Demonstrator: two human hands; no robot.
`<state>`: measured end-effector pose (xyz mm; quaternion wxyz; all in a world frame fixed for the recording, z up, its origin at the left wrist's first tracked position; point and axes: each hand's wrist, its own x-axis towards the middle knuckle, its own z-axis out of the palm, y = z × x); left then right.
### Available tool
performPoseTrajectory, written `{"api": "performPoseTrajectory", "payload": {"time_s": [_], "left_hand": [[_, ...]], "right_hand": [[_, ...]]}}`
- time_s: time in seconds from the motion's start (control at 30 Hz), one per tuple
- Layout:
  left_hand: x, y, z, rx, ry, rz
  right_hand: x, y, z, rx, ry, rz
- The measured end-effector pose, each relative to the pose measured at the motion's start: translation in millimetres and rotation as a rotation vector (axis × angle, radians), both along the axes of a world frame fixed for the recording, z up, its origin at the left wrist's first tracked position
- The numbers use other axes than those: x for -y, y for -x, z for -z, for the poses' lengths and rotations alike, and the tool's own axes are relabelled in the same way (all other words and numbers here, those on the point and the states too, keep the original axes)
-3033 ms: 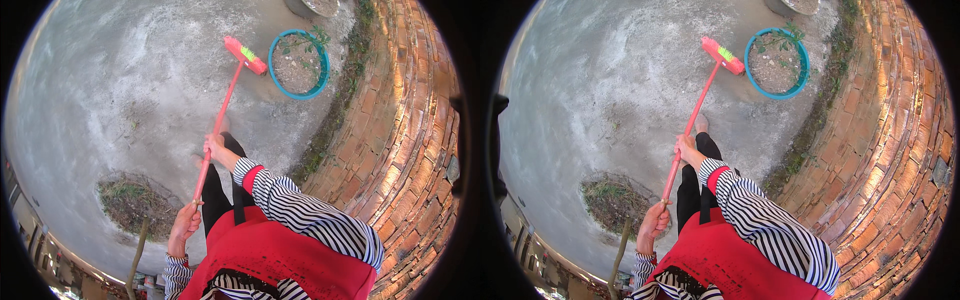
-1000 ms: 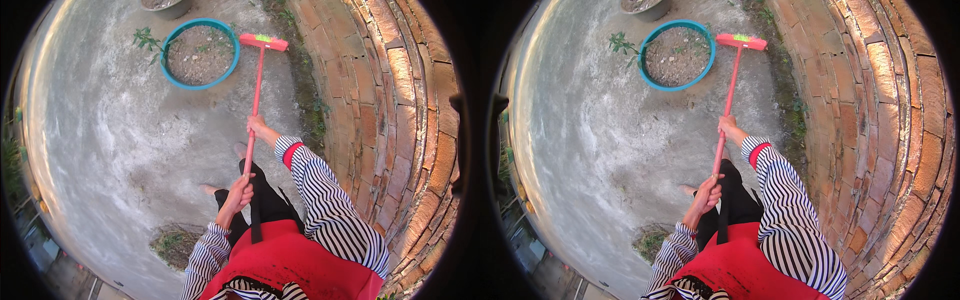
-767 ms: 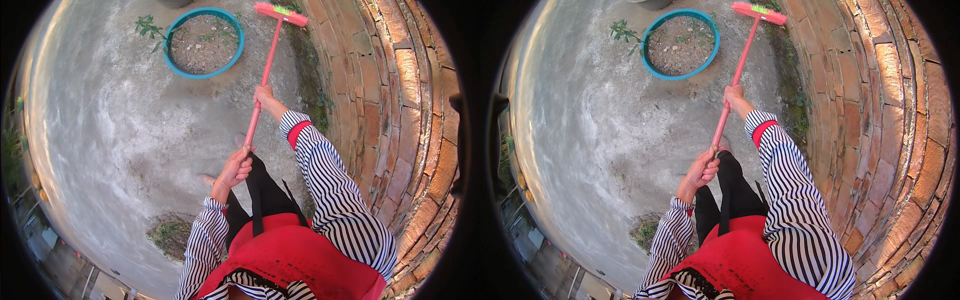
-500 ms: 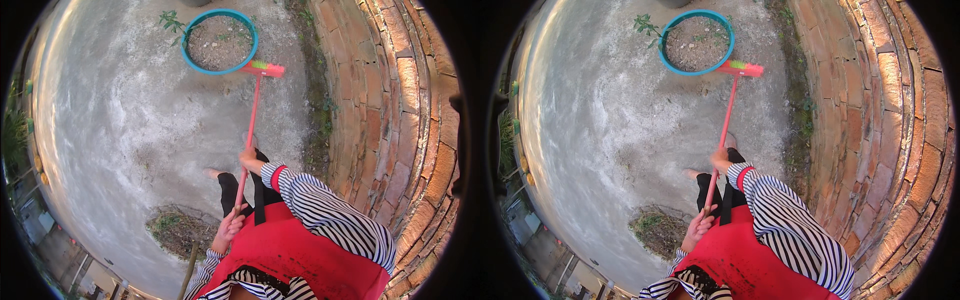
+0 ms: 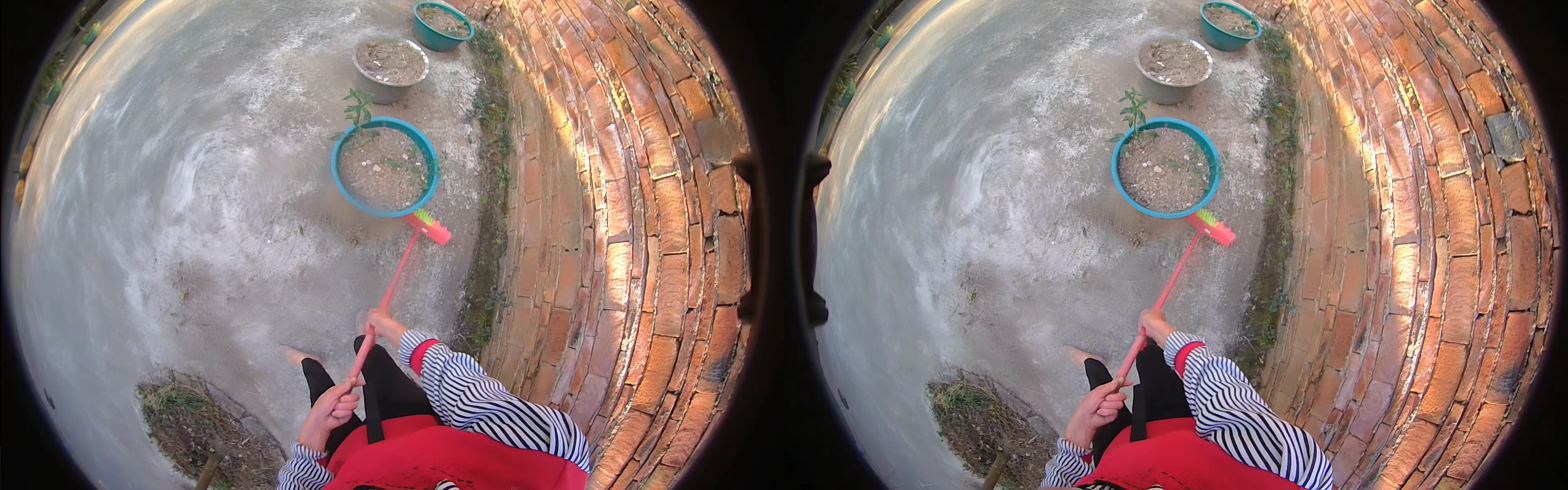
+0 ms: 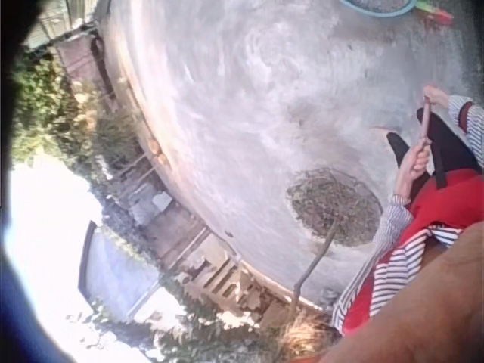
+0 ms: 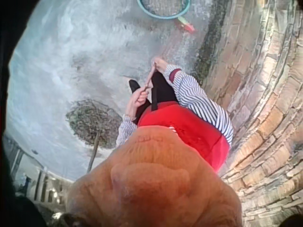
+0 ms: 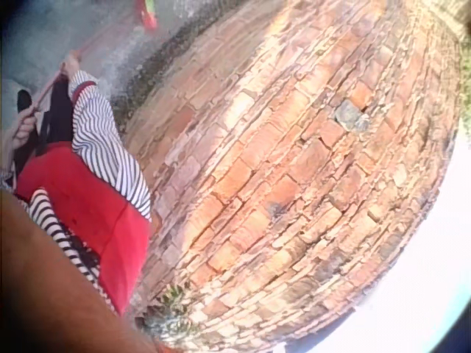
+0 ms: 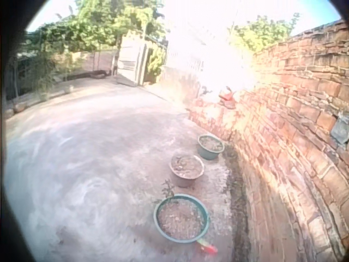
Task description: The person sweeps a concrete courtyard using a red broom, moving debris toward a central area. The person walks around the space, sweeping near a brick wall and around several planters.
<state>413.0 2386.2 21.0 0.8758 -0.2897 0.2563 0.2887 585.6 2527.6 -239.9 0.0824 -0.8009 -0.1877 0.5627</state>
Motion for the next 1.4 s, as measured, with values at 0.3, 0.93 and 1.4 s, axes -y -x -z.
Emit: {"api": "performPoseTrajectory", "payload": {"time_s": [0.3, 0.93, 1.4], "left_hand": [[130.3, 47.4, -71.1, -0.074, -0.032, 0.017], [184.0, 123.4, -141.2, -0.469, 0.061, -0.181], [144.5, 173.8, -82.6, -0.381, 0.088, -0.186]], "right_hand": [[112.6, 58.6, -61.7, -0.413, 0.160, 0.086], [132.8, 243.7, -143.3, -0.900, 0.354, 0.027], [121.2, 194.2, -68.9, -0.463, 0.555, -0.109]]}}
